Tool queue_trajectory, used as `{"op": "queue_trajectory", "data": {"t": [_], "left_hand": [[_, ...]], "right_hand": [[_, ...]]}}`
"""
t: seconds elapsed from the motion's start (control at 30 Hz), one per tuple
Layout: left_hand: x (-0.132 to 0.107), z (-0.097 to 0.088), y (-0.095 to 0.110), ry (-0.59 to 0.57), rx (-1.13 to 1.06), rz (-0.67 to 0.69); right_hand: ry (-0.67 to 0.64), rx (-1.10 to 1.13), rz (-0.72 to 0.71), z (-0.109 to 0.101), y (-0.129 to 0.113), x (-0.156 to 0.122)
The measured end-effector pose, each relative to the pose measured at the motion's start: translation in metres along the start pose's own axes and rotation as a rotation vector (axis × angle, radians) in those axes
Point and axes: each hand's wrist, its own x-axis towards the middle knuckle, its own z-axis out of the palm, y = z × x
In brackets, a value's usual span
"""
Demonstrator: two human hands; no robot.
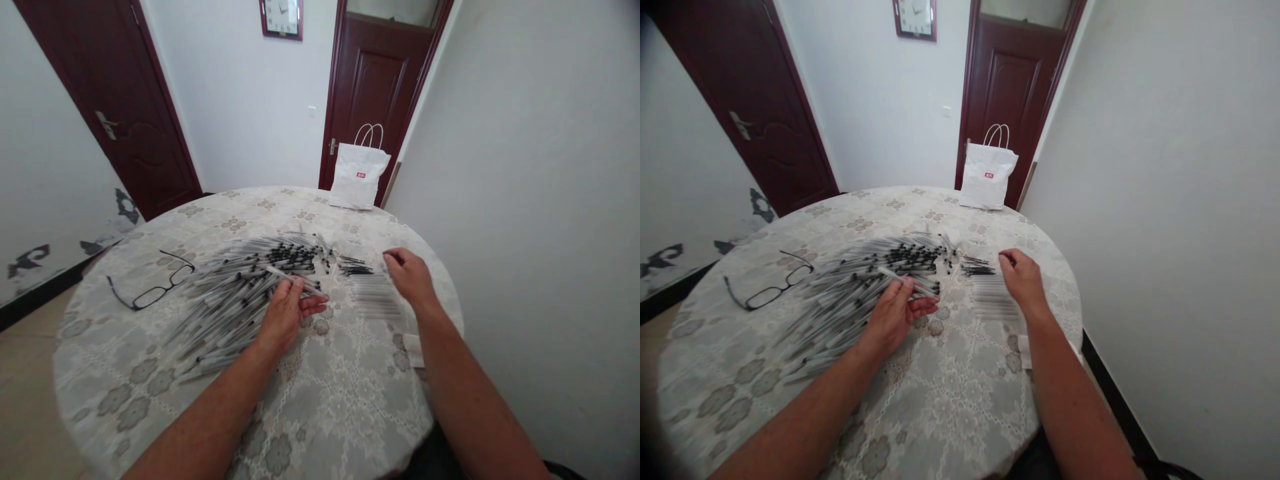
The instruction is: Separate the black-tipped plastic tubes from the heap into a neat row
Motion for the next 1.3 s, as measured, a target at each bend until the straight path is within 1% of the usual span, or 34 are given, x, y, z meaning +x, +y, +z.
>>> {"op": "queue_trajectory", "data": {"t": [0.07,0.1,0.17,0.23,0.27,0.3,0.33,0.4,0.47,0.5,0.57,0.67,0.77,0.87,1.0,1.07,1.2,1.27,1.3], "left_hand": [[0.000,0.000,-0.001,-0.004,0.008,0.001],[-0.001,0.000,-0.001,-0.004,0.012,0.001],[-0.001,0.000,-0.002,-0.001,0.019,0.000],[0.000,-0.001,-0.002,-0.001,0.021,-0.001],[0.000,-0.001,-0.002,-0.005,0.021,0.001],[0.000,-0.001,-0.003,-0.010,0.024,0.005],[0.000,-0.001,-0.003,-0.014,0.030,0.012],[-0.001,0.000,-0.003,-0.014,0.054,0.028],[-0.002,0.001,-0.002,-0.010,0.089,0.039],[-0.003,0.002,-0.002,-0.010,0.108,0.044],[-0.005,0.002,-0.001,-0.009,0.152,0.055],[-0.006,0.002,0.000,0.001,0.236,0.078],[-0.007,0.002,-0.001,0.013,0.314,0.104],[-0.007,0.001,-0.003,0.026,0.359,0.113],[-0.005,-0.001,-0.003,0.023,0.435,0.139],[-0.003,-0.004,0.000,0.061,0.466,0.174],[0.003,-0.010,0.006,0.171,0.414,0.231],[0.005,-0.011,0.007,0.179,0.384,0.236],[0.005,-0.011,0.006,0.176,0.376,0.238]], "right_hand": [[0.114,-0.115,0.038,-0.012,0.019,0.017],[0.148,-0.146,0.056,-0.015,0.026,0.021],[0.206,-0.152,0.088,-0.017,0.033,0.020],[0.230,-0.084,0.118,-0.014,0.029,0.010],[0.209,-0.032,0.129,-0.011,0.023,0.002],[0.155,0.031,0.137,-0.008,0.015,-0.006],[0.056,0.100,0.135,-0.004,0.006,-0.014],[-0.189,0.243,0.103,0.007,-0.015,-0.029],[-0.390,0.376,0.069,0.018,-0.034,-0.042],[-0.457,0.418,0.054,0.024,-0.041,-0.047],[-0.536,0.448,0.023,0.036,-0.054,-0.058],[-0.558,0.424,-0.091,0.049,-0.065,-0.070],[-0.512,0.391,-0.222,0.056,-0.069,-0.076],[-0.480,0.355,-0.279,0.058,-0.070,-0.077],[-0.509,0.316,-0.327,0.057,-0.066,-0.075],[-0.530,0.272,-0.366,0.053,-0.063,-0.072],[-0.639,0.176,-0.428,0.044,-0.055,-0.068],[-0.657,0.137,-0.439,0.043,-0.052,-0.067],[-0.641,0.122,-0.440,0.043,-0.051,-0.067]]}}
